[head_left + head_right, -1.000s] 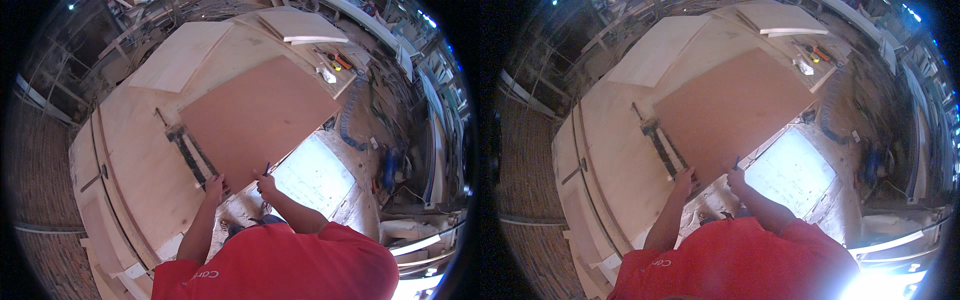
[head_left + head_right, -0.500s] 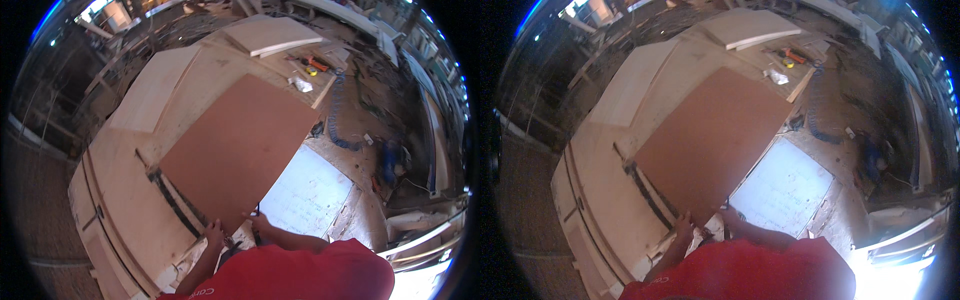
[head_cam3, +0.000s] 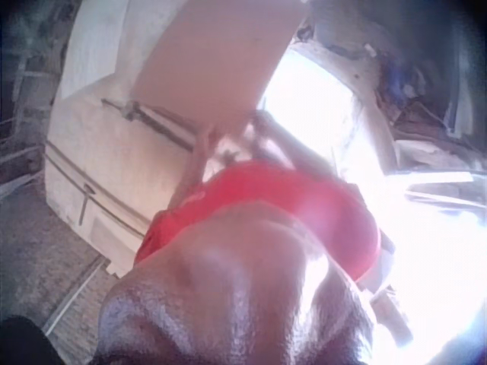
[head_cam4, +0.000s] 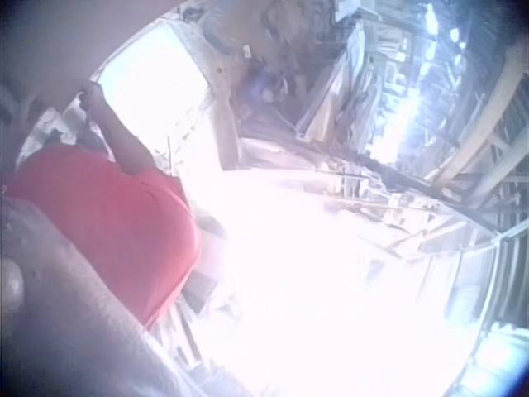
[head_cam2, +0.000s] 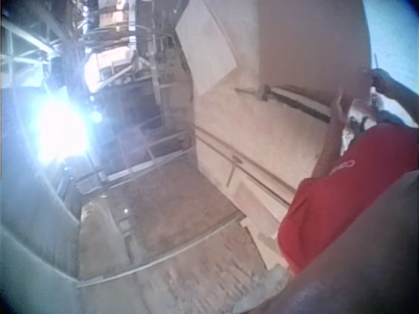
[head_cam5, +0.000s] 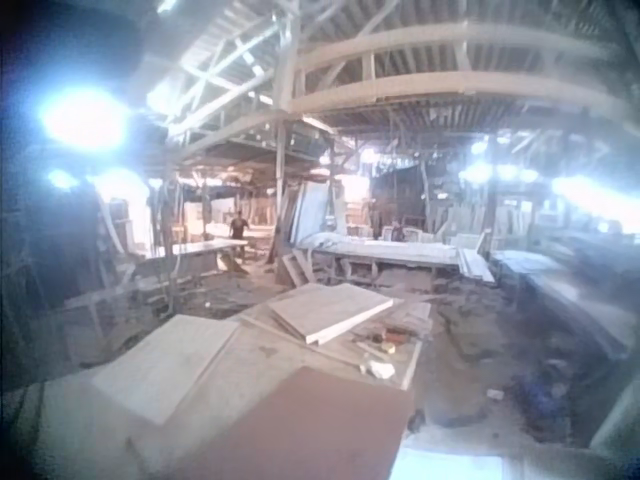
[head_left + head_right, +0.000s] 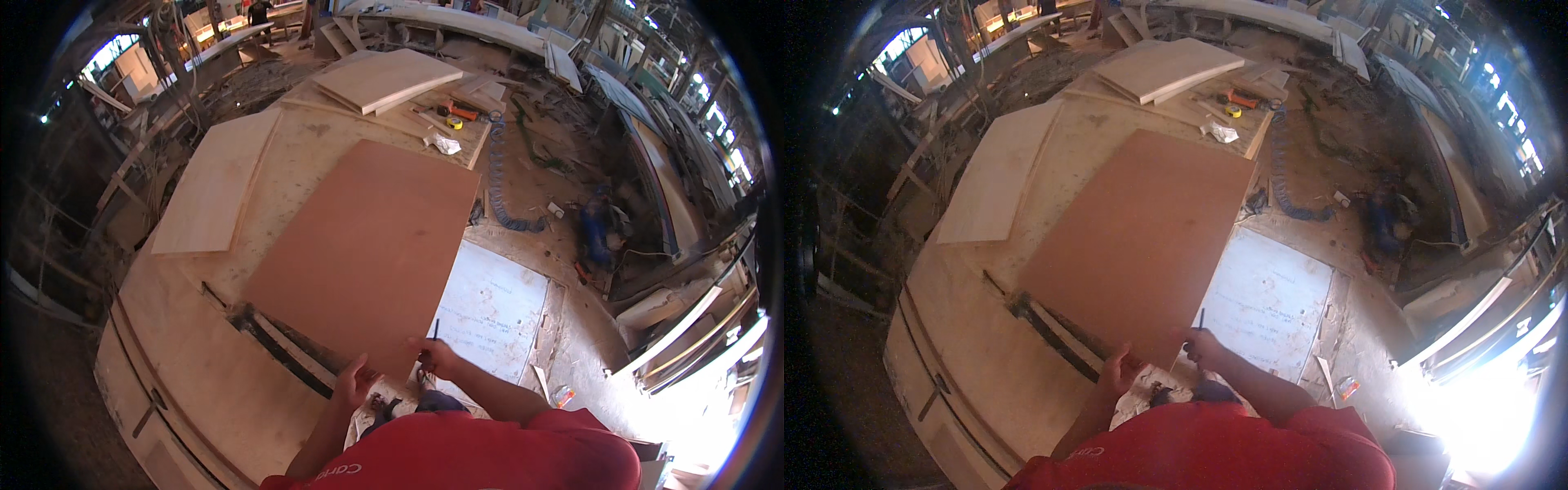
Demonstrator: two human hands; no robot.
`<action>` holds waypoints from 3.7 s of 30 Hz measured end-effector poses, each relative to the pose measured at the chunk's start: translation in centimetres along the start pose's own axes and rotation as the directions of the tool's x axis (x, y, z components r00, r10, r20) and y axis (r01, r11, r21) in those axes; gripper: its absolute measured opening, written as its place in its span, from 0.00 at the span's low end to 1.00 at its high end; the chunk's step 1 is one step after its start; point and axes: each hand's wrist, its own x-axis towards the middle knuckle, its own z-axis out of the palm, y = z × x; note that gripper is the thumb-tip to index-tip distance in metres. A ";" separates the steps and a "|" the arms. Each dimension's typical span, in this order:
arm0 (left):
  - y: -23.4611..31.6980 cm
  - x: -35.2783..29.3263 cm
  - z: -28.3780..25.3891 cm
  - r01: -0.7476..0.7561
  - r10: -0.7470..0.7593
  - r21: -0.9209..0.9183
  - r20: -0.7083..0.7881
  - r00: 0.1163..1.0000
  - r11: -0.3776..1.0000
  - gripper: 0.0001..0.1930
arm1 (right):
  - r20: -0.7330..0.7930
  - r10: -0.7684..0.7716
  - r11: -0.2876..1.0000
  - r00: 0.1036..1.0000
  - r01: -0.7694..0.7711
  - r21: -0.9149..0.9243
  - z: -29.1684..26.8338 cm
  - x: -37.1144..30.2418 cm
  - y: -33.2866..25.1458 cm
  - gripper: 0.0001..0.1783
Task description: The person measures and marks a large sheet of plywood using a tape measure and pencil, then aligns and attaches smaller wooden strips to its edges. They use a nail gun to fasten the strips and handle additional wood pieces and tools on the workbench.
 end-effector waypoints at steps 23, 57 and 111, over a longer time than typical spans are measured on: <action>8.9 -3.5 24.0 -0.311 0.250 0.156 0.322 0.913 0.937 0.16 | -0.456 -0.859 0.476 0.231 0.689 -0.547 0.7 -20.3 -16.5 0.32; 8.3 -2.3 30.6 -0.327 0.271 0.160 0.295 0.916 0.931 0.28 | -0.100 -0.770 0.560 0.630 0.594 -0.577 7.5 -20.2 -24.3 0.08; 0.8 5.6 5.8 0.446 0.916 0.865 0.039 0.399 -0.231 0.44 | -0.308 -0.778 0.531 0.548 0.310 -0.789 -27.3 2.9 -15.4 0.12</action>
